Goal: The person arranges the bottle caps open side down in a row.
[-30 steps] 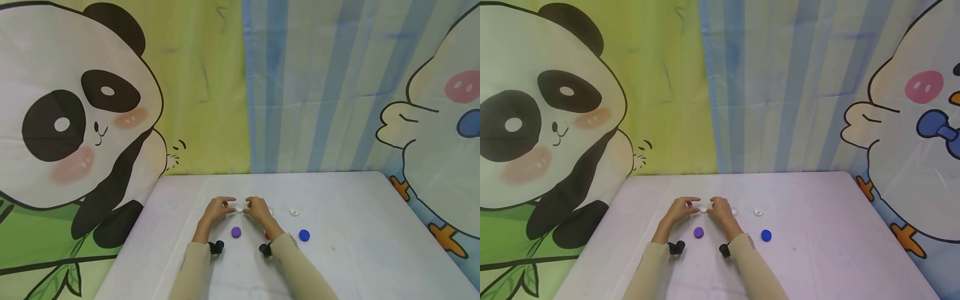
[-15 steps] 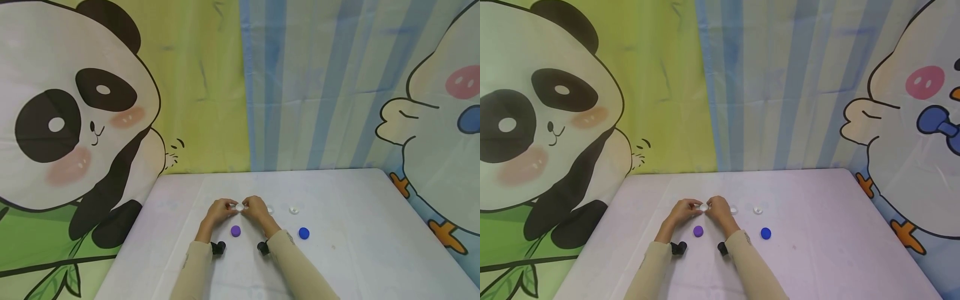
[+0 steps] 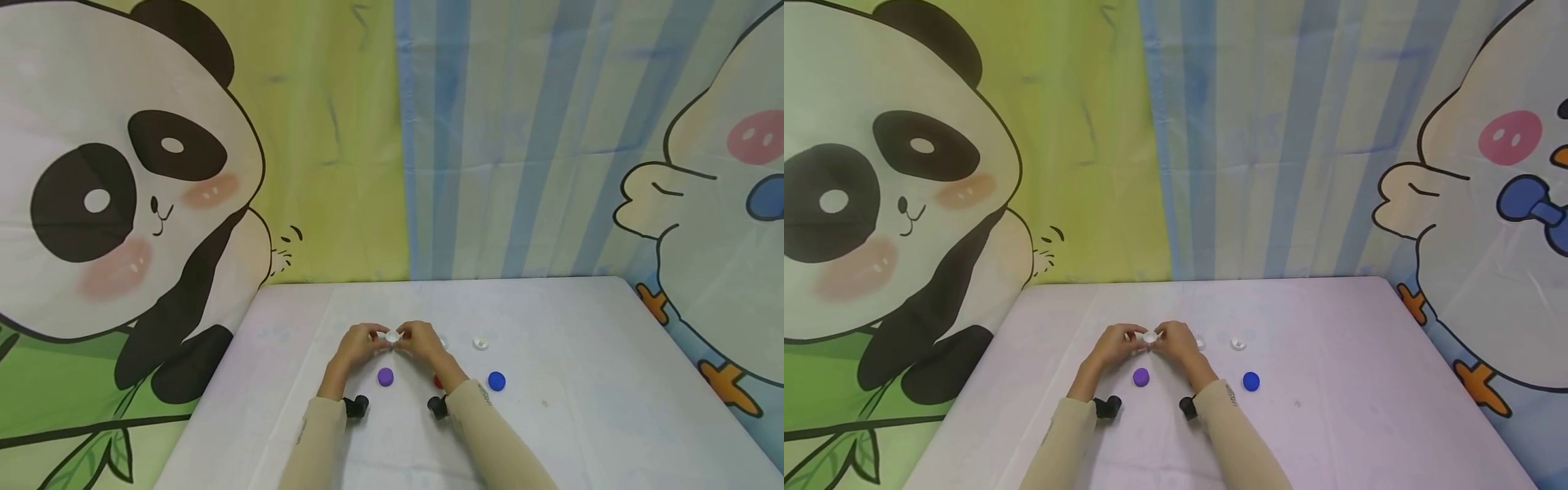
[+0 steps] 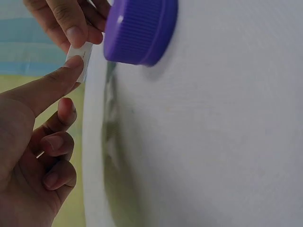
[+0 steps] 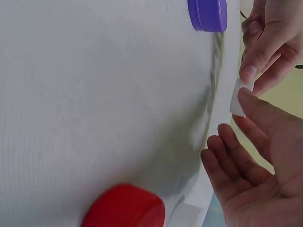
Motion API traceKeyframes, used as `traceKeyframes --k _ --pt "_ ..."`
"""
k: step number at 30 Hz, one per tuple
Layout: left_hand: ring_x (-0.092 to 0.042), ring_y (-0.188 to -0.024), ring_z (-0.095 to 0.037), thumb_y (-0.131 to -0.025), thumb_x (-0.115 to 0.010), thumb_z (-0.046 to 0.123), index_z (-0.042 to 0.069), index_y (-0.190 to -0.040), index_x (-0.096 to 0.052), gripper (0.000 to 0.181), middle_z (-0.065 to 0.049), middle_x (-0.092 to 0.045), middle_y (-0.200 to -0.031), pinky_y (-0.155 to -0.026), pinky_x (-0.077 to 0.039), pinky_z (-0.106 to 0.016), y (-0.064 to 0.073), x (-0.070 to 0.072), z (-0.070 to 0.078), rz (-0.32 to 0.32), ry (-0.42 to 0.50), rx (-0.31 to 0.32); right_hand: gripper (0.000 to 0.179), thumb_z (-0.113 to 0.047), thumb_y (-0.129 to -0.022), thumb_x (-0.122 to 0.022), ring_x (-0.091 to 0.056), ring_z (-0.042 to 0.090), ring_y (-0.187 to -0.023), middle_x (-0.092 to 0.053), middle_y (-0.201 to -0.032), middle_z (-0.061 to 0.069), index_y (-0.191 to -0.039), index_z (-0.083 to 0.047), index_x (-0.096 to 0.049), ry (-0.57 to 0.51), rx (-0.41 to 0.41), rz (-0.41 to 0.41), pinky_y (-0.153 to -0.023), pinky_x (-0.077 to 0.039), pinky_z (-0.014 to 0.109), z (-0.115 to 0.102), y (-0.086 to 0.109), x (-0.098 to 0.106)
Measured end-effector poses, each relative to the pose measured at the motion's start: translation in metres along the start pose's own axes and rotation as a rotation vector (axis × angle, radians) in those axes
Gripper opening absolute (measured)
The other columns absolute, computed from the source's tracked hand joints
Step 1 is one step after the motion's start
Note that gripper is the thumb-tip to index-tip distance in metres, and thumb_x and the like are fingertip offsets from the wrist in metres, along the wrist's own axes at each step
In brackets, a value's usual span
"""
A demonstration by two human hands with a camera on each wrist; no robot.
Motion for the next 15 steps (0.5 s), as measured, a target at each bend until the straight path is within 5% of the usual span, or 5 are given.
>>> traceKeyframes --k 15 --pt "-0.047 -0.058 -0.007 -0.081 -0.065 0.03 0.015 -0.109 -0.065 0.032 0.006 -0.056 -0.071 -0.052 -0.04 -0.022 0.013 0.035 0.051 0.137 0.034 -0.158 0.032 -0.024 -0.078 -0.07 -0.059 0.02 -0.086 -0.063 -0.092 0.006 -0.105 -0.008 -0.065 -0.145 0.081 0.108 -0.076 -0.049 0.033 -0.024 0.019 0.053"
Point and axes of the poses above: each hand's wrist, its own y-axis away from the middle knuckle, its own x-axis out of the back of the hand, z = x × y, the point moved 6 cm from there along -y, towards the middle knuckle
